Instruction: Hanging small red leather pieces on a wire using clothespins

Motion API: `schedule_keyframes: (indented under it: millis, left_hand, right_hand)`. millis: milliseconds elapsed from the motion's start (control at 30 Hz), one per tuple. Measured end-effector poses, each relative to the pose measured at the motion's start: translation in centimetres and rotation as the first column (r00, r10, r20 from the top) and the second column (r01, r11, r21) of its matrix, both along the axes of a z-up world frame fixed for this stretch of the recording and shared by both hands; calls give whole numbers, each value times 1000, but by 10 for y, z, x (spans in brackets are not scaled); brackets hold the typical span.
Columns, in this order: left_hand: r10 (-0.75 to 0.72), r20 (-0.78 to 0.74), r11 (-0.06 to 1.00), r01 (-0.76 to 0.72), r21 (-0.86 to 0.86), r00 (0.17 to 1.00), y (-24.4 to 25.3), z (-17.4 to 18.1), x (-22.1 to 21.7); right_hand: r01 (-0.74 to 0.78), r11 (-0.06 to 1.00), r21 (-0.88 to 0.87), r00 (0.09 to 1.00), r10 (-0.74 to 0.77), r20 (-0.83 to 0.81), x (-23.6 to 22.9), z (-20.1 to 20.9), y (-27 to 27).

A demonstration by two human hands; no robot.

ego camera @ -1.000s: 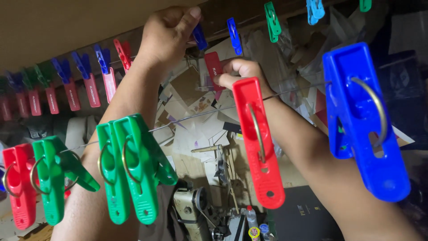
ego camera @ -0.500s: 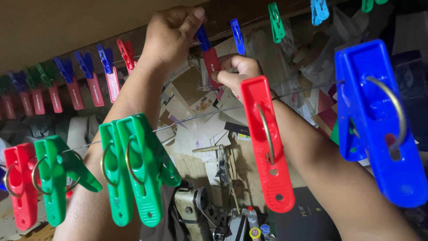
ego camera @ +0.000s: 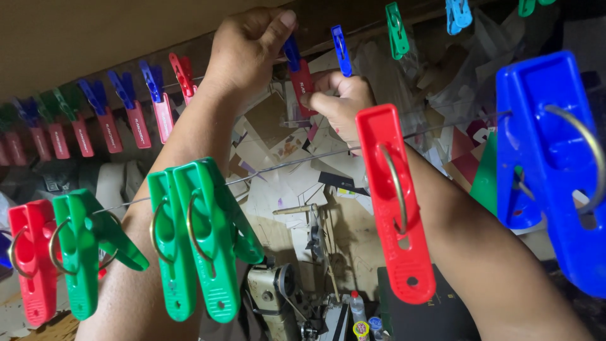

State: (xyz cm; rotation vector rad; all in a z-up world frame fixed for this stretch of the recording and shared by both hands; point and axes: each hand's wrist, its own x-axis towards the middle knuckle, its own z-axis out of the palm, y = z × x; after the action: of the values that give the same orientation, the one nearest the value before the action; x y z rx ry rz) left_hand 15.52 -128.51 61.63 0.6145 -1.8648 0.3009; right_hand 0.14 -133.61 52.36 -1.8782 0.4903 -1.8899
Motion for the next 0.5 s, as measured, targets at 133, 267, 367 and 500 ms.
schedule_keyframes:
  millis: [133,267,367,500]
  left_hand:
    - [27,1,1000,-27,-1,1000,3,-1,0]
    - [32,14,999,-32,25,999,1,0,2]
    - [25,23,999,-26,22,999,0,0,2]
    - [13,36,1000,-13,17,999,-2,0,3]
  right_hand:
    - [-13,1000,-3,1000,13,12,0,0,4]
    - [3,1000,1,1000,-3,4,0,0,-1]
    - [-20,999,-38,999,21,26,1,0,-6]
    - [58,998,-29,998,-58,0,0,0,-1]
